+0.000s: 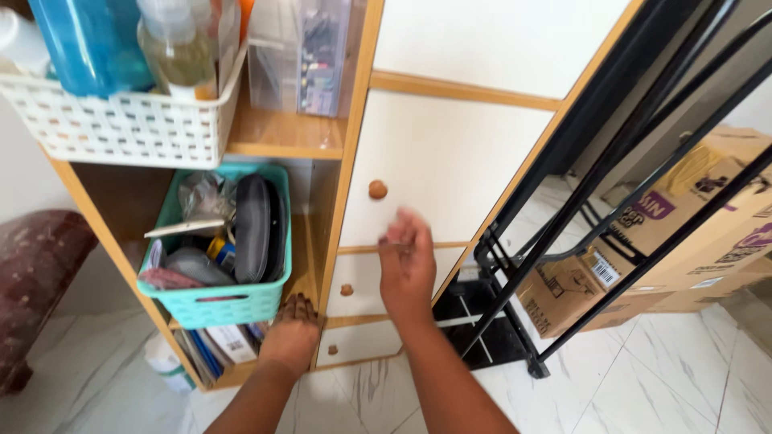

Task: The person opens and closes the doors of a wooden cabinet multiple times. They use their hands to pull the doors open and push them shut, revealing various items stored inside such as baskets and bottles.

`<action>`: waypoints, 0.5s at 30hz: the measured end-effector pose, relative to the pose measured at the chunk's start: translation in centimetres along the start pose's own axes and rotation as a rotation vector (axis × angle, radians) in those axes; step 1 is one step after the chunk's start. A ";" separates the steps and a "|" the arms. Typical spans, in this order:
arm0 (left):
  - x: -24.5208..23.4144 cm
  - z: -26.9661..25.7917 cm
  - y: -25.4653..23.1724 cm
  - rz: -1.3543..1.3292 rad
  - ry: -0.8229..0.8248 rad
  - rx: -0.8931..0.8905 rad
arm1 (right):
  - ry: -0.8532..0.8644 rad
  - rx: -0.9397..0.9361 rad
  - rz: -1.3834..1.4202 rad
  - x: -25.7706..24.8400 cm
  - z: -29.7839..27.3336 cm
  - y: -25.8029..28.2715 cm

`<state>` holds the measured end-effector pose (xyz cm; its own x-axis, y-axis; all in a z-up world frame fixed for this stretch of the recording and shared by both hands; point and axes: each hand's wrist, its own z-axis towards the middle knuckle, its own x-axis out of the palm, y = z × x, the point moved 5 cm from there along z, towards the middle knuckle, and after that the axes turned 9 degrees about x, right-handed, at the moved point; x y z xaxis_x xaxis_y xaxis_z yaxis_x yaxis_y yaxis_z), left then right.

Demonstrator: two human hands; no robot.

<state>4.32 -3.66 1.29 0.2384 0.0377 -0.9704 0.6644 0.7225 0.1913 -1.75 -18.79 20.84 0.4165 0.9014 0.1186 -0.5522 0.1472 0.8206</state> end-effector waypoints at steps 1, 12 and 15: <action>-0.1 0.1 0.0 -0.005 0.009 -0.001 | -0.001 0.039 -0.044 0.6 1.6 1.3; 0.8 0.6 0.3 -0.083 0.022 -0.046 | 0.047 0.061 -0.137 -3.2 1.2 4.5; 1.1 0.9 0.2 -0.033 0.052 -0.001 | -0.138 0.014 0.055 -10.8 -2.0 5.1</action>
<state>5.33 -4.06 0.34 0.1792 0.0492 -0.9826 0.6706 0.7247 0.1586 -10.50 -26.97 22.63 0.4814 0.8433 0.2388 -0.5674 0.0922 0.8182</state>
